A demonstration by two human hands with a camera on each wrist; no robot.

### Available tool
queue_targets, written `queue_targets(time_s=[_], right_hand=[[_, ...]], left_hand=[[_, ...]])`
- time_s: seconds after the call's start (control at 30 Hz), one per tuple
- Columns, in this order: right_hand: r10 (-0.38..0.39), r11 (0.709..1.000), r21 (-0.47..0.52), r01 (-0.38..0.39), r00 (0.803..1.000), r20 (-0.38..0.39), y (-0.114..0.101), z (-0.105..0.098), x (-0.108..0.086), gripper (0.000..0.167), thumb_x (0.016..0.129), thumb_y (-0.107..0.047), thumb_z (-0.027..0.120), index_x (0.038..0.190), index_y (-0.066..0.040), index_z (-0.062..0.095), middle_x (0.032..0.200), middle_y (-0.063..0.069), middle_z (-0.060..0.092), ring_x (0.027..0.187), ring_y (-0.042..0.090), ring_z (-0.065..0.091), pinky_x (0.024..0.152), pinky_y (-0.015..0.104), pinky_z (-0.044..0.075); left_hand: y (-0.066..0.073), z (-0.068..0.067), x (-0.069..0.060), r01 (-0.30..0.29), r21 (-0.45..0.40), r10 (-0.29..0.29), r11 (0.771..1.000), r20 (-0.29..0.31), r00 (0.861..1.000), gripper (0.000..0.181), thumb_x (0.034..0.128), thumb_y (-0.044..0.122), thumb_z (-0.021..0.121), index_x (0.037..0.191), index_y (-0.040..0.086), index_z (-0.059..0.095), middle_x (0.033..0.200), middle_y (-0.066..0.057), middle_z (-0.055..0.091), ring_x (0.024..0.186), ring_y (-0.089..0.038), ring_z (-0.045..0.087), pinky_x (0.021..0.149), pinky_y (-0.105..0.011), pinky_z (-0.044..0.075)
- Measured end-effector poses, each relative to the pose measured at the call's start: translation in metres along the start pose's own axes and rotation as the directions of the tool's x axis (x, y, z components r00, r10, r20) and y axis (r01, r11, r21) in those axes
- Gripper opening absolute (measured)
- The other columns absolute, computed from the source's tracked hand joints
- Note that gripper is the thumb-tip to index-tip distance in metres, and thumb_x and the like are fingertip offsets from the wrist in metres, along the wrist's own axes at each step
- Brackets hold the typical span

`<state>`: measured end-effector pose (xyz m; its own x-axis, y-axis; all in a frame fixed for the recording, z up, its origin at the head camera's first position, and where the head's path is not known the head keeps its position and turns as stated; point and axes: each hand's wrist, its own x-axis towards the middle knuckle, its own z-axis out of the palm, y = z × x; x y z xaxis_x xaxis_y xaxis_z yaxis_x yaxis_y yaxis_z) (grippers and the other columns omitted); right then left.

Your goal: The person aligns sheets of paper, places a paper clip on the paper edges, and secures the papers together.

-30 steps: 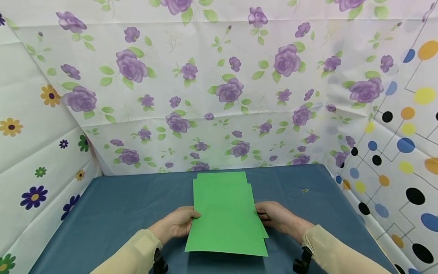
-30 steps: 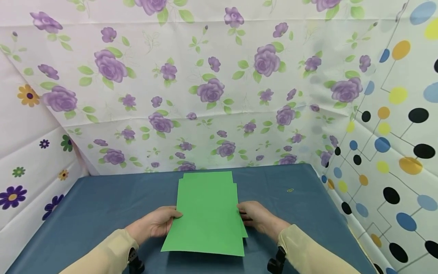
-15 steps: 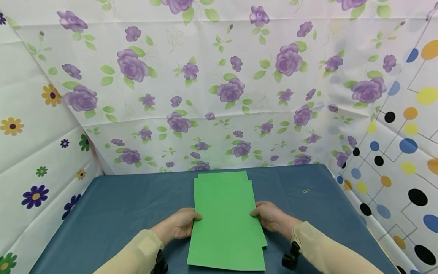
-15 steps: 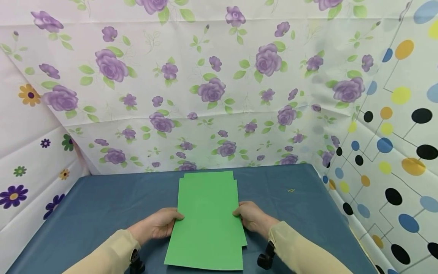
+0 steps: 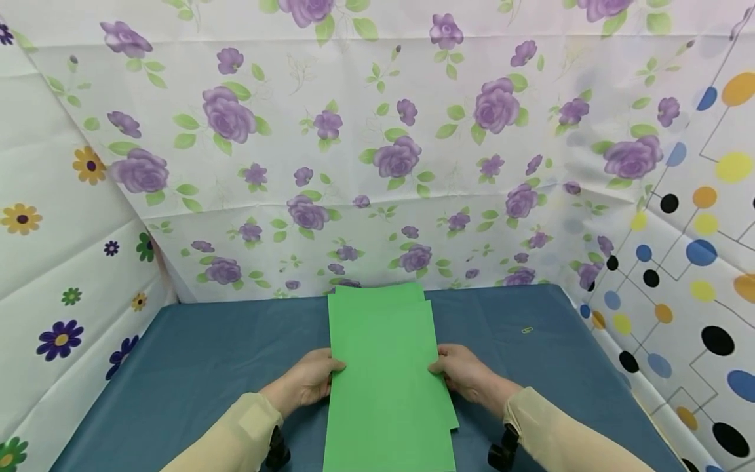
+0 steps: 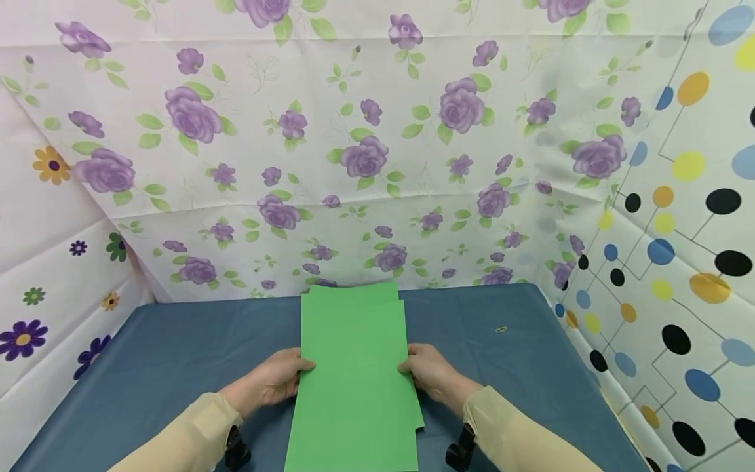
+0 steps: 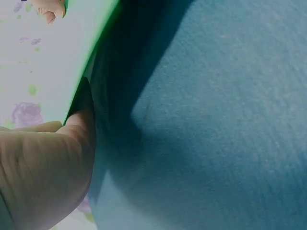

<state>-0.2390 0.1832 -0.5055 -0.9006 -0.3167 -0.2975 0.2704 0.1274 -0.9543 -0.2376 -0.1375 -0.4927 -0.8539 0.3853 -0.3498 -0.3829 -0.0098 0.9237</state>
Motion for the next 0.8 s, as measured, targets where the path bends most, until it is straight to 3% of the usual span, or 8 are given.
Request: queue_targets(time_s=[0.3, 0.53, 0.8], right_hand=[[-0.083, 0.996, -0.017, 0.083, 0.996, -0.027, -0.017, 0.0, -0.002, 0.043, 0.103, 0.0, 0.05, 0.144, 0.012, 0.044, 0.123, 0.019, 0.066, 0.094, 0.024, 0.069, 0.081, 0.043, 0.059], [-0.147, 0.988, -0.051, 0.143, 0.986, -0.082, -0.033, 0.002, -0.004, 0.04, 0.104, -0.001, 0.051, 0.142, 0.011, 0.048, 0.124, 0.021, 0.067, 0.107, 0.031, 0.068, 0.088, 0.044, 0.058], [-0.188, 0.979, -0.117, 0.17, 0.969, -0.163, -0.053, 0.006, -0.002, 0.044, 0.105, -0.003, 0.053, 0.147, 0.008, 0.046, 0.13, 0.021, 0.065, 0.114, 0.03, 0.066, 0.095, 0.046, 0.055]], left_hand=[[0.015, 0.008, -0.003, -0.082, 0.068, 0.091, 0.994, -0.137, 0.986, 0.045, 0.1095, 0.002, 0.04, 0.151, -0.014, 0.031, 0.13, -0.027, 0.056, 0.106, -0.032, 0.068, 0.086, -0.045, 0.059], [0.026, 0.011, -0.007, -0.165, 0.124, 0.186, 0.979, -0.189, 0.964, 0.043, 0.1096, 0.006, 0.042, 0.149, -0.011, 0.038, 0.133, -0.026, 0.055, 0.108, -0.031, 0.066, 0.089, -0.045, 0.058], [0.039, 0.013, -0.009, -0.23, 0.161, 0.262, 0.96, -0.22, 0.94, 0.037, 0.1095, 0.008, 0.045, 0.143, -0.008, 0.048, 0.126, -0.022, 0.061, 0.106, -0.03, 0.067, 0.091, -0.045, 0.057]])
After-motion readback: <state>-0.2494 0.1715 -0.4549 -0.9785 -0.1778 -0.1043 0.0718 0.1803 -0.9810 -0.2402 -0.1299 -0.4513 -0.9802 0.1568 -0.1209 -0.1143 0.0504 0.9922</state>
